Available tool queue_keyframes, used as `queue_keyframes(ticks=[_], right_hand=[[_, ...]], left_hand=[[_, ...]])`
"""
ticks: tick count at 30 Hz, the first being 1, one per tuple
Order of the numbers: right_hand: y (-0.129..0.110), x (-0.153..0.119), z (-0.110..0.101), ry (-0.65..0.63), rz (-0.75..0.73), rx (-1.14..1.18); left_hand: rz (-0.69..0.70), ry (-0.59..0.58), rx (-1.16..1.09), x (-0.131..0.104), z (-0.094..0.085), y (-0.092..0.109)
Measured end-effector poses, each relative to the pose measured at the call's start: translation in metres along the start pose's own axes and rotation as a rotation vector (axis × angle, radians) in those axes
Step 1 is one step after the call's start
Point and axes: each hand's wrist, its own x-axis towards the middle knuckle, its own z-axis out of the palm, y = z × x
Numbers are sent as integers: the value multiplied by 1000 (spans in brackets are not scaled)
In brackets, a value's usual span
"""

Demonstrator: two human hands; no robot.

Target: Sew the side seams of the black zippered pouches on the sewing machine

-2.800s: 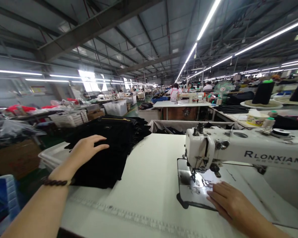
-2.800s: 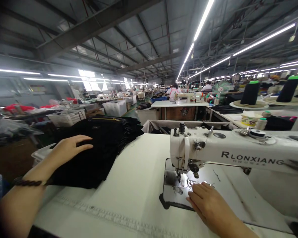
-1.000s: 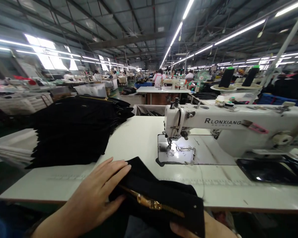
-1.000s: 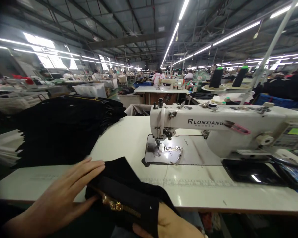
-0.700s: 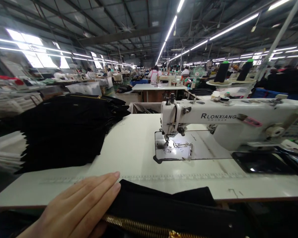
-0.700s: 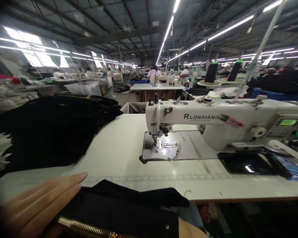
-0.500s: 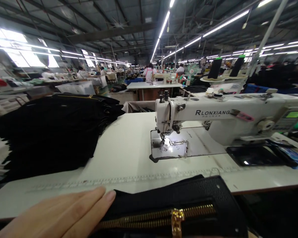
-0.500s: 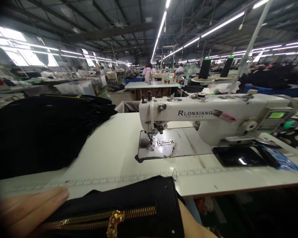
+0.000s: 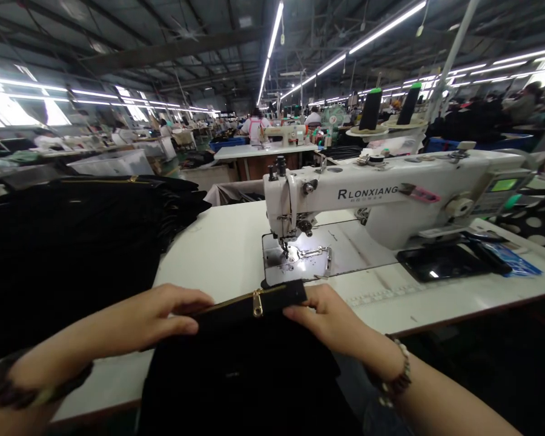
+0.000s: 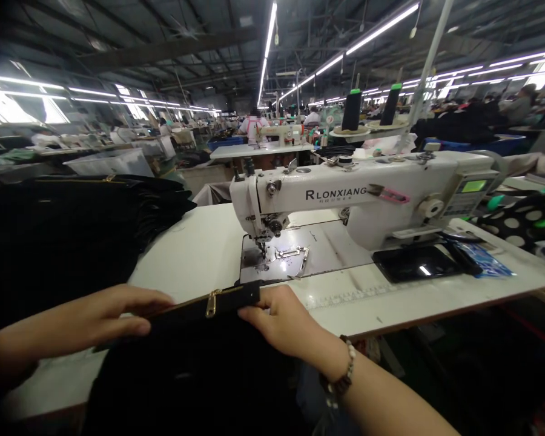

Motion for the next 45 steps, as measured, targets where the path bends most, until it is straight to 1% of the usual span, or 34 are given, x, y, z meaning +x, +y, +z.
queue_keyframes(ticks=[1, 2, 4, 7, 9, 11, 14, 18, 21, 25, 30, 32, 35, 37, 41, 45], right_hand=[[5, 6, 7, 26, 2, -40], [9, 10, 13, 40, -5, -83], [12, 13, 22, 49, -40, -152], [9, 11, 26, 69, -41, -209], [5, 7, 23, 60, 9, -177], [3, 4, 17, 1, 42, -107], [3, -3, 7, -79, 38, -66], [4, -13, -2, -109, 86, -76], [0, -19, -3, -142, 81, -74], [-4, -22, 1, -78, 97, -159], [-1, -23, 6, -25, 163, -125], [-2, -23, 5, 11, 119, -116], [-5, -21, 3, 68, 16, -66], [-5, -19, 4, 93, -15, -25], [-1, -16, 8, 147, -3, -39], [2, -16, 11, 183, 53, -70]], left_hand=[[-12, -42, -57, 15, 0, 9], [-13, -50, -92, 28, 2, 18], [22, -31, -139, 48, 11, 38], [102, -41, -228, 63, 25, 60], [104, -13, -244, 68, 29, 66], [71, 39, -224, 69, 29, 66], [2, 90, -224, 68, 25, 58], [-84, 74, -340, 64, 17, 49], [-148, 53, -439, 61, 12, 48], [-181, 41, -484, 61, 9, 51], [-177, 62, -499, 63, 10, 52], [-169, 57, -504, 64, 11, 52], [-164, 16, -506, 64, 13, 53], [-160, -11, -498, 64, 15, 53], [-147, -6, -514, 65, 17, 54], [-148, 20, -500, 66, 18, 55]])
